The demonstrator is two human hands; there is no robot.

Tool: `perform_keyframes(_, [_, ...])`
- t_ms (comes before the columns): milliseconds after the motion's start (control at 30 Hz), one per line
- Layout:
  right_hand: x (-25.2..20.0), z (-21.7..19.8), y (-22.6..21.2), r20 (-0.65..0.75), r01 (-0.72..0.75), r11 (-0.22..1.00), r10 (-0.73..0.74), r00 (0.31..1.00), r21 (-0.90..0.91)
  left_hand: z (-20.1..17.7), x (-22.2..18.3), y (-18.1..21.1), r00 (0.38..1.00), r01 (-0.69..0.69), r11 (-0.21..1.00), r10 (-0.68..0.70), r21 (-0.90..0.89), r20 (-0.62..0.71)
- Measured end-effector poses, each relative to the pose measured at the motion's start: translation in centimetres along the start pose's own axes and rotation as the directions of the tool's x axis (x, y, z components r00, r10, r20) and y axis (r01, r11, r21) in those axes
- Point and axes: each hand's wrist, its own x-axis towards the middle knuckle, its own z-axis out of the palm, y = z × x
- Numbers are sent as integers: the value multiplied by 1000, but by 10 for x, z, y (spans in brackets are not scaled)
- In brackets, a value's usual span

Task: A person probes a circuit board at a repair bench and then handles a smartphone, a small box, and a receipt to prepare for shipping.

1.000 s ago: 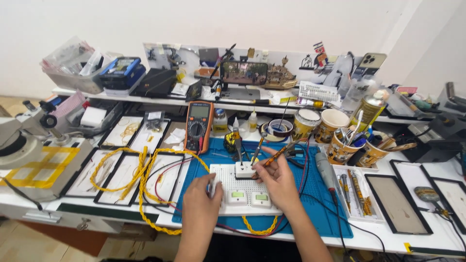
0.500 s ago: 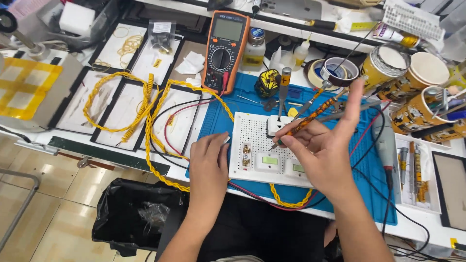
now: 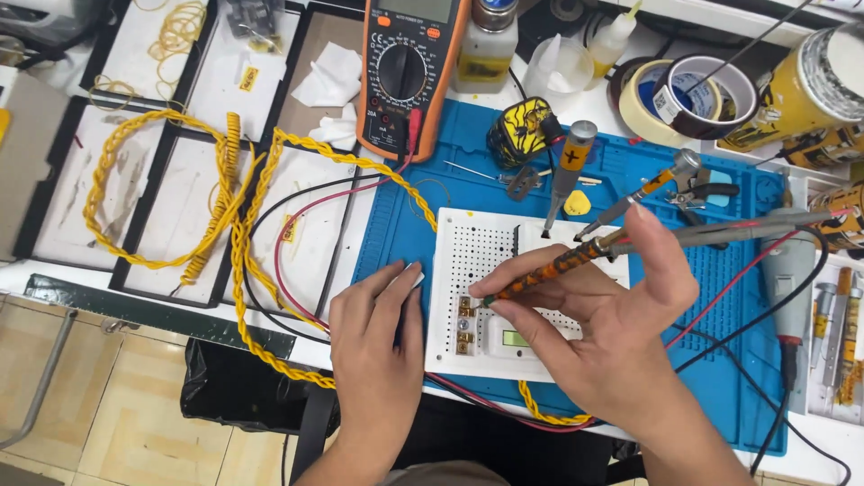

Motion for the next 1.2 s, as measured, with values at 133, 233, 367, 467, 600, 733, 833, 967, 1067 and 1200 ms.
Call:
perform_keyframes(133, [-5, 0, 10, 12, -22, 999, 23, 1000, -22, -3, 3, 3, 1000, -4, 1000, 3, 15, 25])
perform_keyframes(233, [-9, 2, 14, 23, -13, 992, 16, 1000, -122, -2, 3, 3, 1000, -25, 999, 25, 21, 1])
perform_keyframes(367, [-12, 5, 15, 22, -9, 1000, 9, 1000, -27, -4, 2, 3, 1000, -16, 1000, 16, 19, 7])
perform_keyframes(467, [-11, 7, 18, 27, 29, 999, -28, 999, -41, -3, 1, 2, 1000, -9, 1000, 9, 14, 13])
perform_keyframes(600, [-12, 5, 23, 58, 68, 992, -62, 996, -105, -2, 1, 2, 1000, -20, 1000, 20, 9, -1])
perform_keyframes(733, [-12, 6, 21, 58, 58, 997, -55, 997, -47, -6, 2, 7, 1000, -25, 999, 25, 20, 9])
perform_keyframes(833, [-8, 7, 24, 61, 97, 995, -95, 994, -37, -4, 6, 5, 996, -70, 998, 69, -3, -47])
perform_keyframes(967, [-11, 8, 29, 90, 122, 992, -124, 988, 31, -4, 4, 4, 997, -64, 998, 64, 2, -34])
perform_keyframes(1067, [-16, 7, 32, 95, 124, 991, -128, 987, 50, -4, 3, 2, 996, -78, 997, 78, 3, -33])
perform_keyframes(1200, [-18, 7, 36, 108, 125, 990, -132, 985, 72, -3, 3, 1, 996, -89, 996, 88, -10, -35])
